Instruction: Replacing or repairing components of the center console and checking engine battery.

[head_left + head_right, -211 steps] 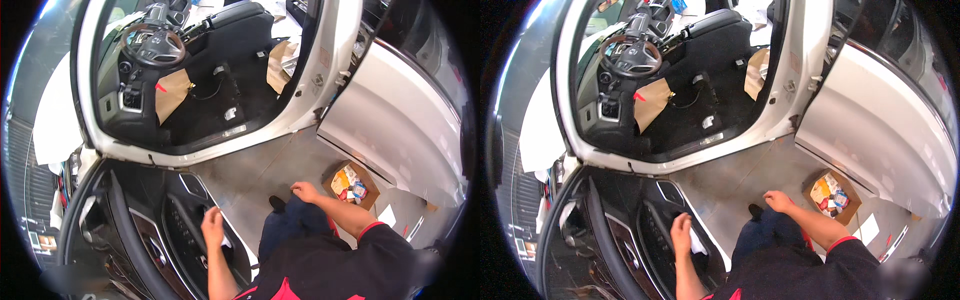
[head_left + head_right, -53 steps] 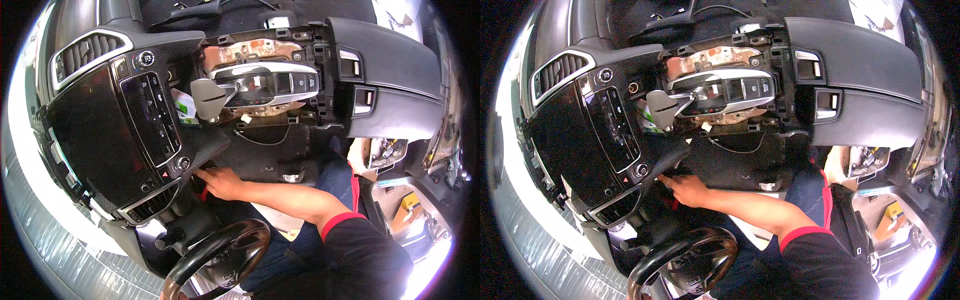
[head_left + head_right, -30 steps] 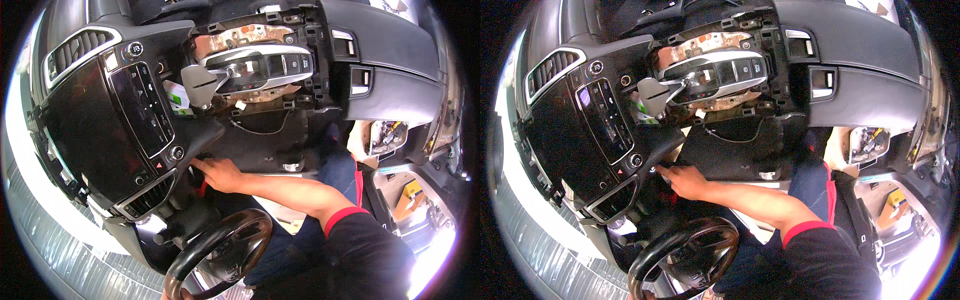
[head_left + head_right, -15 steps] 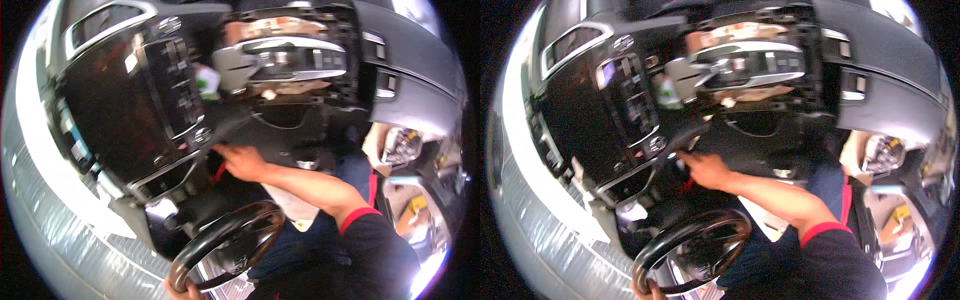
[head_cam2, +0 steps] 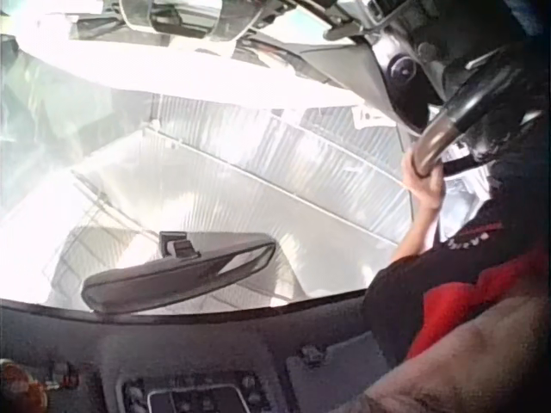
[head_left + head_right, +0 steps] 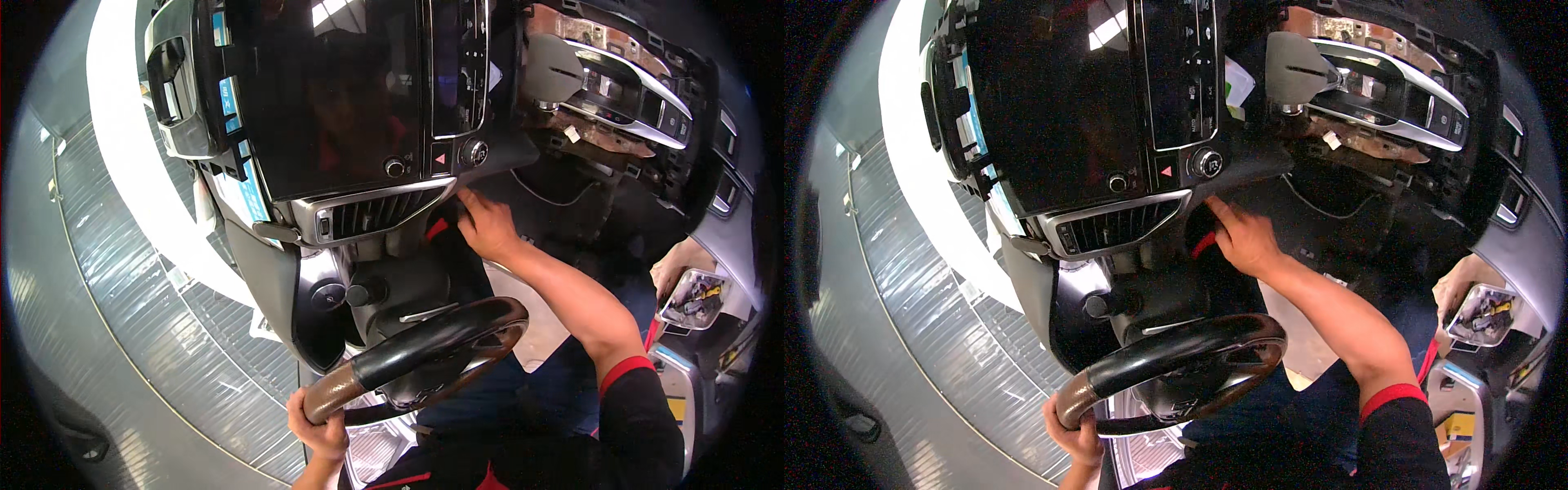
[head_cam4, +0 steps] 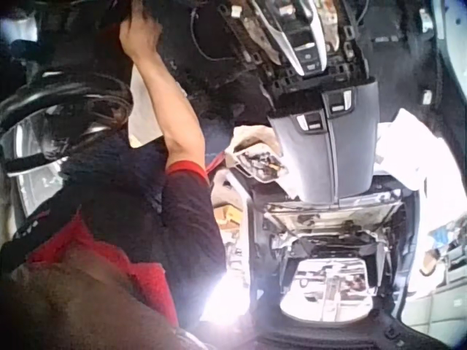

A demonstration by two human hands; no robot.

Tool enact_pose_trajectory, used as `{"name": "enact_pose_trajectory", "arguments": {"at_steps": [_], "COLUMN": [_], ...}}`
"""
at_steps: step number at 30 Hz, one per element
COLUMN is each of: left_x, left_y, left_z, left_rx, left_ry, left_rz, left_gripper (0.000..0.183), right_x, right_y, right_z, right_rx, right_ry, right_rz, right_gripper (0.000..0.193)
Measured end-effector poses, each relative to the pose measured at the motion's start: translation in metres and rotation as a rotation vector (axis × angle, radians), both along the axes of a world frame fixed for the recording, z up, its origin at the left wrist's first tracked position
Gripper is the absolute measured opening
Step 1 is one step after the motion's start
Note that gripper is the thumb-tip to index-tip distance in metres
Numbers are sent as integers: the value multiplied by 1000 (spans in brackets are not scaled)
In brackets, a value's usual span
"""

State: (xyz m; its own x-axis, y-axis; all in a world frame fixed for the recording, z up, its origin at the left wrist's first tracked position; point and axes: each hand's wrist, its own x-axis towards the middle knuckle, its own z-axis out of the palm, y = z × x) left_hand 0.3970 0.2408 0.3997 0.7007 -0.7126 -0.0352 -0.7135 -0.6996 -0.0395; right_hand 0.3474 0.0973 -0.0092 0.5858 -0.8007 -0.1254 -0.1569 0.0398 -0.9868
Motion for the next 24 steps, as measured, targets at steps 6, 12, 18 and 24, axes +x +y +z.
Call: {"name": "enact_pose_trajectory", "arguments": {"at_steps": [6,12,18,24], "left_x": [-2,-7,-3,-3], "left_y": [-1,-11,-3,10], "left_z": [-2,-5,-2,5], "left_rx": [-43,-9,25,-10], "left_ry": [30,-43,-32,46], "left_rz": [60,27,12,176], "left_gripper": [40,38,42,72], "right_x": [6,7,8,9], "right_y": [6,7,11,4], "right_z": [-4,-4,-6,-1], "right_rx": [-11,35,40,-20], "right_ry": [-49,-35,-48,-65], "right_rz": [-34,-9,-17,-57], "right_gripper": [59,62,64,41]}}
